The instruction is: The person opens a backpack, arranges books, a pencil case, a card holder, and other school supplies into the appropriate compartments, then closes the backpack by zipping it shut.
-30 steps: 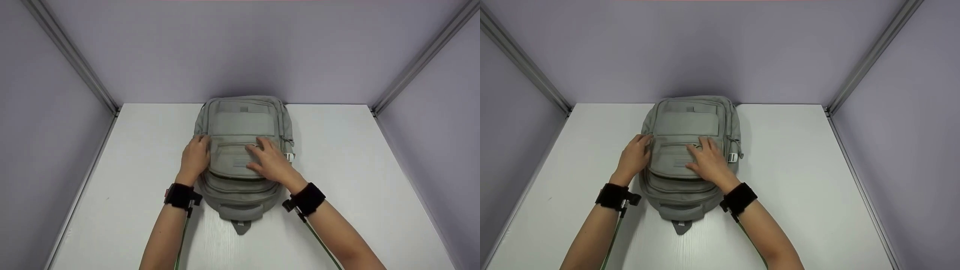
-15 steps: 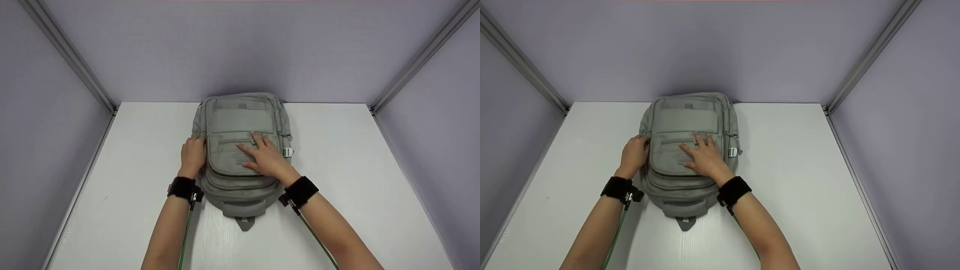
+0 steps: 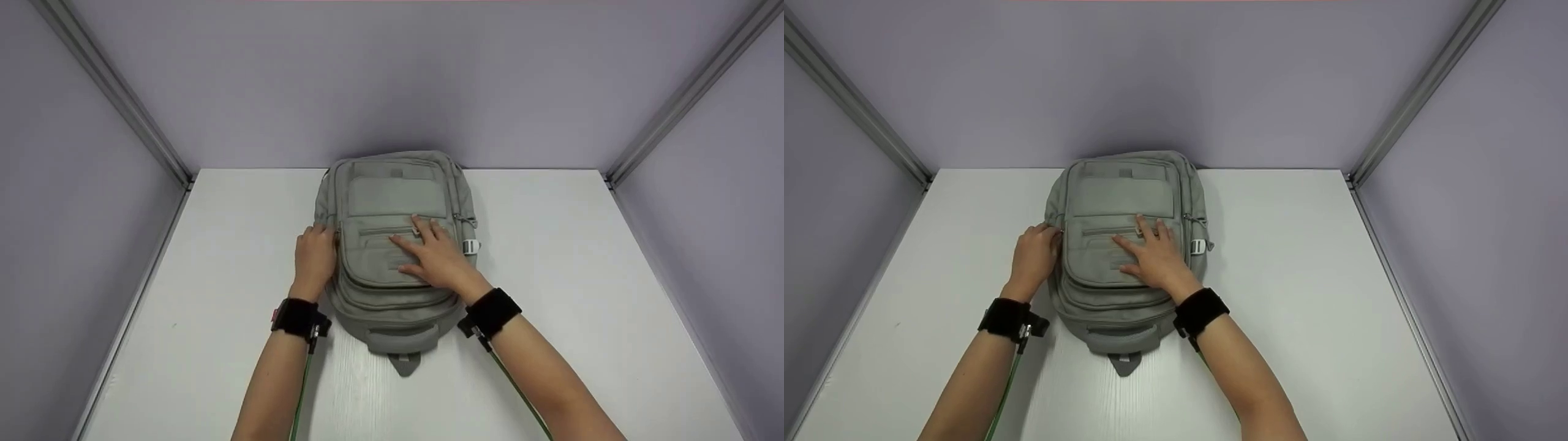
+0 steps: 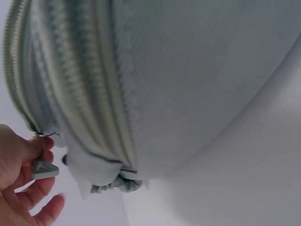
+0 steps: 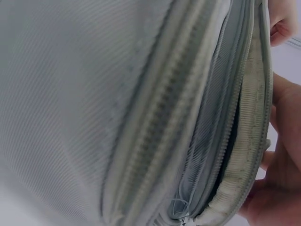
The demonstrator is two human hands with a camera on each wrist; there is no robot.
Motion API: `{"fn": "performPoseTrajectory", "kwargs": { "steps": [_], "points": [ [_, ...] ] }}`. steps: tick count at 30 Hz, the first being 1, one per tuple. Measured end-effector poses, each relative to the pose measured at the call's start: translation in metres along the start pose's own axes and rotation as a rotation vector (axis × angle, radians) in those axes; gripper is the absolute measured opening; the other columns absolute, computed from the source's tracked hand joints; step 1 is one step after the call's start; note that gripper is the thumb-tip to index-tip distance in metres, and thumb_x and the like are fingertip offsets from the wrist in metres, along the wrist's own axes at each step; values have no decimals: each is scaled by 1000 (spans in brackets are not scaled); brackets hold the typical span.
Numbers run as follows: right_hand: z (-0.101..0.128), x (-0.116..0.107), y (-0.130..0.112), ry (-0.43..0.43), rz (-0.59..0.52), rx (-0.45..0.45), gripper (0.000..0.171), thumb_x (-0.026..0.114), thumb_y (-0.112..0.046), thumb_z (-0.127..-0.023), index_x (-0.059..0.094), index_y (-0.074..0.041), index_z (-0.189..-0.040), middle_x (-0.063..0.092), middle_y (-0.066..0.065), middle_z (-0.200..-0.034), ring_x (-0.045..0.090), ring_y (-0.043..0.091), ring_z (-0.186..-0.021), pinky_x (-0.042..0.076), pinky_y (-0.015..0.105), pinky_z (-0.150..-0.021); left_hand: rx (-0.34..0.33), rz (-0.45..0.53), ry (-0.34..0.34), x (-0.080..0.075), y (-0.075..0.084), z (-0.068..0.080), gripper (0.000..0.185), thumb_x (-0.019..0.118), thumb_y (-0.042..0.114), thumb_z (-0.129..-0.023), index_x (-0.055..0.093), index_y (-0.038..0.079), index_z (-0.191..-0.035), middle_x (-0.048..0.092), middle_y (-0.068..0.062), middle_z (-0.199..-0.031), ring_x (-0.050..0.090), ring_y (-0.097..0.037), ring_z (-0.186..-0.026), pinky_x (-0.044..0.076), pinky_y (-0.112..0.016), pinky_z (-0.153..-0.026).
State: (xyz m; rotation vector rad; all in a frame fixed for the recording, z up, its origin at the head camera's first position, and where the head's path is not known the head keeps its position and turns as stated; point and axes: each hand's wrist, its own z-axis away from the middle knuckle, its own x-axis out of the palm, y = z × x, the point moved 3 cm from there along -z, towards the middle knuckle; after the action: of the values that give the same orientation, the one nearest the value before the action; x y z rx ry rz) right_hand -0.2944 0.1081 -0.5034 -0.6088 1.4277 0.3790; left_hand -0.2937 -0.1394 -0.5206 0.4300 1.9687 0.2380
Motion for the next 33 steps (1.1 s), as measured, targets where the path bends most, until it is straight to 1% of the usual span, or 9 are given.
{"fn": "performPoseTrajectory", "kwargs": {
  "steps": [3, 9, 13, 17, 20, 24, 26, 31, 33],
  "points": [
    [0, 0, 0, 8, 22, -1, 64, 49, -58, -96, 32, -37, -153, 9, 20, -161, 15, 53, -141, 21, 62, -110, 10, 24, -17, -4, 4, 4, 12, 59, -2, -93, 69, -7, -87, 63, -21, -85, 62, -39, -79, 51, -50, -70],
    [-1, 0, -2, -2, 46, 2, 63, 48, -58, -96, 32, -36, -154, 9, 21, -161, 15, 54, -140, 21, 63, -110, 8, 19, -97, -14, 7, 14, 10, 62, -3, -90, 71, -4, -85, 64, -18, -82, 64, -37, -77, 52, -48, -67],
    [-2, 0, -2, -13, 72, 11, 63, 46, -59, -97, 30, -37, -154, 8, 20, -161, 15, 53, -140, 20, 64, -109, 19, 27, -151, -20, 8, 21, 11, 63, -3, -89, 74, 0, -88, 67, -17, -81, 65, -37, -74, 53, -49, -63],
    [-2, 2, -2, -38, 62, 18, 63, 45, -59, -97, 29, -38, -154, 6, 19, -162, 13, 52, -142, 17, 63, -111, 10, 28, -200, -26, 12, 28, 13, 62, -2, -90, 74, 2, -86, 68, -17, -77, 66, -35, -68, 53, -47, -57],
    [-3, 3, -2, -60, 53, 25, 63, 44, -58, -97, 28, -38, -155, 3, 18, -162, 11, 51, -142, 15, 62, -112, 22, 22, -222, -30, 14, 34, 14, 62, -2, -89, 71, 1, -78, 67, -16, -72, 65, -32, -63, 52, -45, -53],
    [-3, 2, -2, -57, 56, 27, 63, 46, -58, -97, 28, -38, -154, 3, 18, -162, 10, 51, -142, 15, 63, -111, 60, 12, -214, -35, 18, 42, 14, 64, -3, -87, 67, 1, -73, 66, -15, -71, 64, -31, -61, 51, -46, -52],
    [-3, 2, -2, -57, 60, 25, 63, 45, -58, -97, 27, -38, -154, 3, 18, -162, 10, 51, -142, 16, 64, -111, 73, 11, -223, -36, 20, 46, 15, 65, -4, -86, 65, 2, -72, 66, -15, -70, 64, -32, -61, 51, -46, -52],
    [-3, 1, -1, -51, 73, 31, 63, 45, -59, -97, 27, -39, -155, 3, 18, -162, 12, 51, -142, 16, 63, -111, 110, 6, -268, -37, 27, 50, 16, 64, -5, -86, 64, 2, -71, 64, -15, -68, 62, -29, -59, 50, -44, -51],
    [-3, 1, -1, -44, 71, 35, 63, 45, -59, -97, 27, -39, -154, 4, 18, -162, 12, 51, -142, 16, 63, -111, 124, 0, -271, -38, 29, 51, 17, 64, -5, -86, 63, 2, -70, 63, -14, -67, 62, -28, -58, 50, -43, -50]
  ]
}}
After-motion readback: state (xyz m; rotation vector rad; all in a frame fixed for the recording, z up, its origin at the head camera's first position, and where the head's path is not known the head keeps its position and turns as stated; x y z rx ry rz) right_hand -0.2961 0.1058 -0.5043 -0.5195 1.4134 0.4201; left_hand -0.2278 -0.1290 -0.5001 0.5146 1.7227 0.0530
